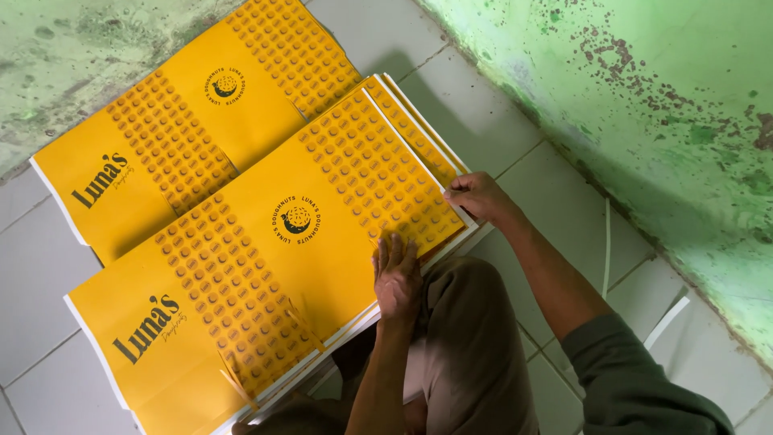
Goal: Tearing off thin waste strips from the edges of printed cardboard sheets to prepare them for folding.
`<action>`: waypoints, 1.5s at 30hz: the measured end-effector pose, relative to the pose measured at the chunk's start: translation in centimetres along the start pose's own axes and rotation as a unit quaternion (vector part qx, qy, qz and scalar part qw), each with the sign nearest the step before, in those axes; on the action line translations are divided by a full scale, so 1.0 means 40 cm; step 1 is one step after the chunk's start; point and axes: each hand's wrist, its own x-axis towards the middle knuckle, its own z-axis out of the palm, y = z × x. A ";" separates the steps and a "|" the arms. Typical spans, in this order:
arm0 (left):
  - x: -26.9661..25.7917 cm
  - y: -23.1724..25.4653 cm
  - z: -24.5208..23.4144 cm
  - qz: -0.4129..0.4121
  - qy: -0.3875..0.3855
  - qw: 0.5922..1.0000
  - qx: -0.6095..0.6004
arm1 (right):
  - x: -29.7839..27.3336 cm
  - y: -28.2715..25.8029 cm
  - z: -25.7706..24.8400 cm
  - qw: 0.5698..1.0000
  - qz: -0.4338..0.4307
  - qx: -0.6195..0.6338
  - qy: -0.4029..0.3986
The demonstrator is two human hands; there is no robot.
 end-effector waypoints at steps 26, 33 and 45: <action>0.079 0.079 -0.136 -0.154 -0.332 0.930 0.001 | -0.038 -0.050 -0.001 0.995 -0.054 0.071 -0.044; 0.088 0.083 -0.142 -0.158 -0.350 0.923 0.017 | -0.030 -0.078 0.025 0.990 0.006 0.137 0.018; 0.081 0.083 -0.144 -0.157 -0.334 0.929 0.009 | 0.015 0.033 0.053 0.941 0.078 0.330 -0.008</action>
